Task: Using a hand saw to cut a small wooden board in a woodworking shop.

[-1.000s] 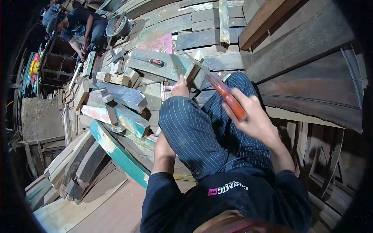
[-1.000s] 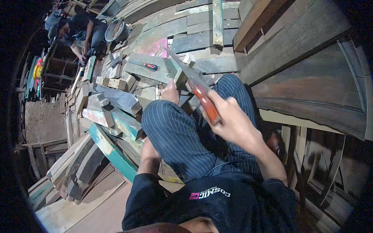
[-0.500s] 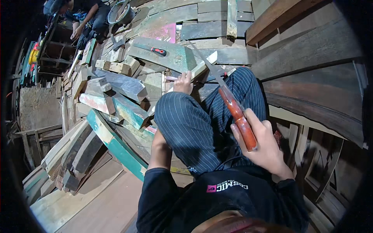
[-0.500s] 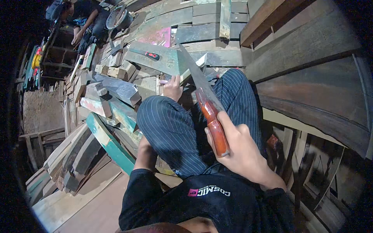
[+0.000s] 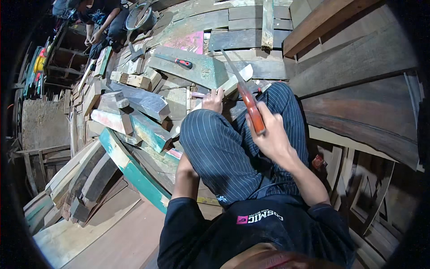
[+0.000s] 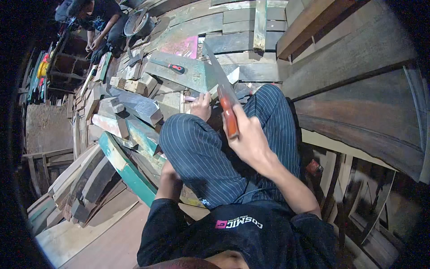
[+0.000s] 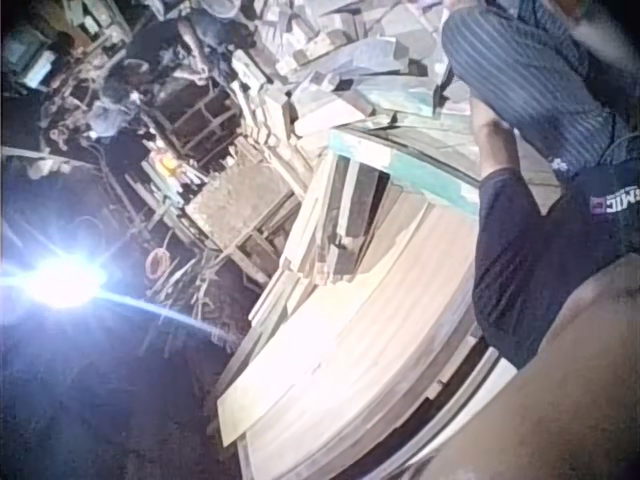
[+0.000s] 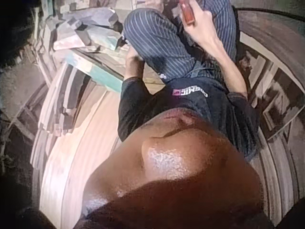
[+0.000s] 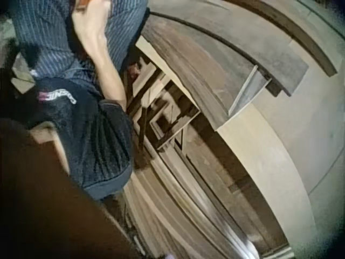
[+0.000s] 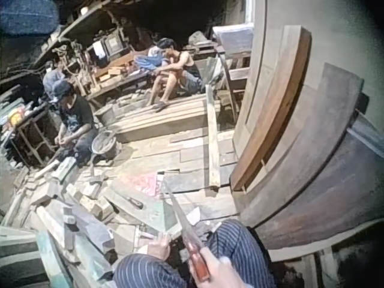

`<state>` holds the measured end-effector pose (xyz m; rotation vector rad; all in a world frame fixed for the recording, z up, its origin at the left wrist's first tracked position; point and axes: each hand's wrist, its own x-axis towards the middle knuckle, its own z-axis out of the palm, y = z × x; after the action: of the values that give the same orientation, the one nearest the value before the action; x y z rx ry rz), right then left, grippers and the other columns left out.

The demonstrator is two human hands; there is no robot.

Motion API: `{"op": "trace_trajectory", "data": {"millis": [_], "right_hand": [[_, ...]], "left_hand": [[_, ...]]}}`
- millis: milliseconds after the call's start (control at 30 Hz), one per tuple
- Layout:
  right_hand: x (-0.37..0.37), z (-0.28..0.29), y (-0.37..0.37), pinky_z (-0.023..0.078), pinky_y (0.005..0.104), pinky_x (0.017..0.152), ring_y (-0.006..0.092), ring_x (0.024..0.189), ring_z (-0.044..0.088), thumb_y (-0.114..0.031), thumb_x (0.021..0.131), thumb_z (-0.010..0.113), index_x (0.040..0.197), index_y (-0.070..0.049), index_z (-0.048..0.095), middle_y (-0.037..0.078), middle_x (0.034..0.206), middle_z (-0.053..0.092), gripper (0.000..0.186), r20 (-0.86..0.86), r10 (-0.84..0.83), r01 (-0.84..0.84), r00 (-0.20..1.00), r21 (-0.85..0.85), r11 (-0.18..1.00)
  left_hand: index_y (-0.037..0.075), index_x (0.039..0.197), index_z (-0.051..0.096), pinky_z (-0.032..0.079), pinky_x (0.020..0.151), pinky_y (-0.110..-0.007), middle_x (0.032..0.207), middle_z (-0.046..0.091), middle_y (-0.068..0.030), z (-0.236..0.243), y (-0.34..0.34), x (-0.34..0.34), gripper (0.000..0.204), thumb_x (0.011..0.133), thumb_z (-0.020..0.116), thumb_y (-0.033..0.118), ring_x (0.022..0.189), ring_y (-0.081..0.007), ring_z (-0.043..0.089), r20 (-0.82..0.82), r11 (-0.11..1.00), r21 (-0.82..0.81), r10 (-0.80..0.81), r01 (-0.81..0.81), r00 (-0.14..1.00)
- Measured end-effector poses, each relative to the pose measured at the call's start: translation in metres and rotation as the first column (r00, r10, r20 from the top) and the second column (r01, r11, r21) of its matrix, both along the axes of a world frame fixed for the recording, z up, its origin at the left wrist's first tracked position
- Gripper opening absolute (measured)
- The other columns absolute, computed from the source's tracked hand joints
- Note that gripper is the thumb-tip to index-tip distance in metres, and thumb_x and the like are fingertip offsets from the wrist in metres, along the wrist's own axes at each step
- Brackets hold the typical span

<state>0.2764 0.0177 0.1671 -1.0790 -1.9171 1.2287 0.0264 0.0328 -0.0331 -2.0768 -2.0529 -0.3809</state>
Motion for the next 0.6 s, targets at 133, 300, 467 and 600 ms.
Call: {"op": "trace_trajectory", "data": {"millis": [133,300,467,600], "right_hand": [[0.022,0.03,-0.036,0.043,0.0394,0.048,0.0399,0.051,0.056,-0.01,0.09,0.064,0.103,-0.002,0.049,0.022,0.065,0.055,0.021,0.056,0.005,-0.003,0.998,-0.043,0.999],[0.04,0.048,-0.058,0.045,0.0375,0.047,0.0369,0.053,0.061,-0.005,0.088,0.065,0.101,0.001,0.049,0.021,0.065,0.056,0.022,0.1,0.033,-0.018,0.994,-0.148,0.989],[0.019,0.048,-0.042,0.044,0.0372,0.046,0.0382,0.054,0.061,-0.004,0.089,0.062,0.099,0.001,0.048,0.021,0.066,0.055,0.018,0.002,-0.007,0.007,1.0,-0.087,0.996],[0.014,0.051,-0.03,0.043,0.0377,0.046,0.0394,0.057,0.061,-0.006,0.09,0.061,0.097,0.001,0.048,0.021,0.063,0.053,0.016,-0.001,-0.011,0.011,1.0,-0.022,1.0]], "left_hand": [[0.006,0.111,0.054,0.052,0.061,-0.044,0.089,0.055,-0.0133,0.0,-0.004,-0.001,0.042,0.07,0.064,0.004,0.075,-0.0316,0.064,-0.023,1.0,-0.009,-0.004,0.004,1.0],[0.008,0.113,0.052,0.052,0.063,-0.046,0.09,0.054,-0.0129,0.003,-0.005,0.001,0.049,0.067,0.07,0.009,0.081,-0.0315,0.063,0.014,0.996,-0.094,-0.001,0.002,1.0],[0.008,0.108,0.052,0.053,0.061,-0.045,0.09,0.056,-0.0123,0.003,0.001,0.006,0.037,0.074,0.064,0.008,0.075,-0.0321,0.064,0.005,0.994,-0.056,0.091,-0.09,0.996],[0.008,0.11,0.051,0.053,0.062,-0.045,0.091,0.057,-0.0129,0.003,0.003,0.008,0.036,0.076,0.059,0.004,0.076,-0.0328,0.065,0.004,0.993,0.014,0.117,-0.117,0.993]]}}
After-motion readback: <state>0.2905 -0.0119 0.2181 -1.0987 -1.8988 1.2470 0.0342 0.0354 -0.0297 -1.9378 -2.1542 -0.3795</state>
